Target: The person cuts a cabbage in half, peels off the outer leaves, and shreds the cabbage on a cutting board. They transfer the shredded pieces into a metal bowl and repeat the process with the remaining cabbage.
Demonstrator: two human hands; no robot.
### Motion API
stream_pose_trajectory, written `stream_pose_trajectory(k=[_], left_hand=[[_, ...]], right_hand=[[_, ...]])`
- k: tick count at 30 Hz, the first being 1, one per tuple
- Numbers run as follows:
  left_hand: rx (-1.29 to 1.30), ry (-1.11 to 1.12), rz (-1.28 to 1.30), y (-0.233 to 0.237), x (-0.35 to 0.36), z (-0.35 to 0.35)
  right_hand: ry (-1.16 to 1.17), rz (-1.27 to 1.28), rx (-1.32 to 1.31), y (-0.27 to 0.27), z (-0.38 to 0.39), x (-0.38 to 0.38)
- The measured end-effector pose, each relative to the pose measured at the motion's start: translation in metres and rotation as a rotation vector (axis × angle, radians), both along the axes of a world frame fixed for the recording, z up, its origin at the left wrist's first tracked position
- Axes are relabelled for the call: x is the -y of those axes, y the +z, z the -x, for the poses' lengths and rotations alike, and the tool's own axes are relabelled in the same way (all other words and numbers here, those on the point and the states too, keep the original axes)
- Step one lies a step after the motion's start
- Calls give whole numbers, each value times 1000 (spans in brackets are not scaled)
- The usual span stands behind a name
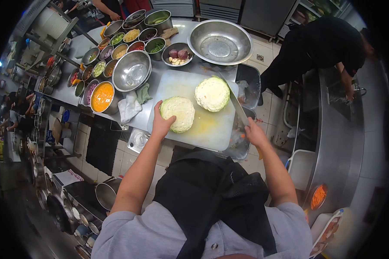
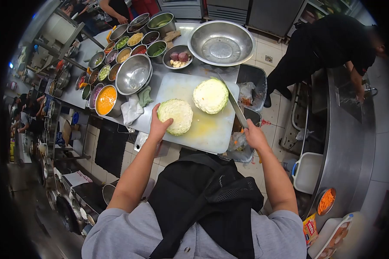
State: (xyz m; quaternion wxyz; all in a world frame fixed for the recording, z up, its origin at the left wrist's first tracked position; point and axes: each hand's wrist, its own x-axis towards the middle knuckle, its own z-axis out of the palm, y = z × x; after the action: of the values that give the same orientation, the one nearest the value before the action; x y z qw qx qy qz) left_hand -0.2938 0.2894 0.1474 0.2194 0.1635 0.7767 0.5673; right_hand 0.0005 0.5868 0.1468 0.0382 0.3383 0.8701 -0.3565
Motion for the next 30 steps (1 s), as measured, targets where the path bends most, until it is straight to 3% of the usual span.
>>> stream_pose_trajectory(k=[9,13,18,24,27,29,30], left_hand=[[283,154,-329,-24,30,20],[359,220,-362,-5,54,40],[198,191,-324,-9,92,101],[93,78,-231,-22,119,163],[-195,17,-28,-47,122,181],[-345,-35,72,-67,128,195],[-383,-41,172,-53,124,184]], right_hand=[[-26,116,-66,-21,-23,2],[-72,112,-32,-28,-37,3],[-218,140,-35,-15,-43,21],[-213,76,-23,-23,-39,30],[-315,120,7,-12,-32,39],[-257,116,-33,-11,-33,40],[-300,92,-27,-1,-33,47]])
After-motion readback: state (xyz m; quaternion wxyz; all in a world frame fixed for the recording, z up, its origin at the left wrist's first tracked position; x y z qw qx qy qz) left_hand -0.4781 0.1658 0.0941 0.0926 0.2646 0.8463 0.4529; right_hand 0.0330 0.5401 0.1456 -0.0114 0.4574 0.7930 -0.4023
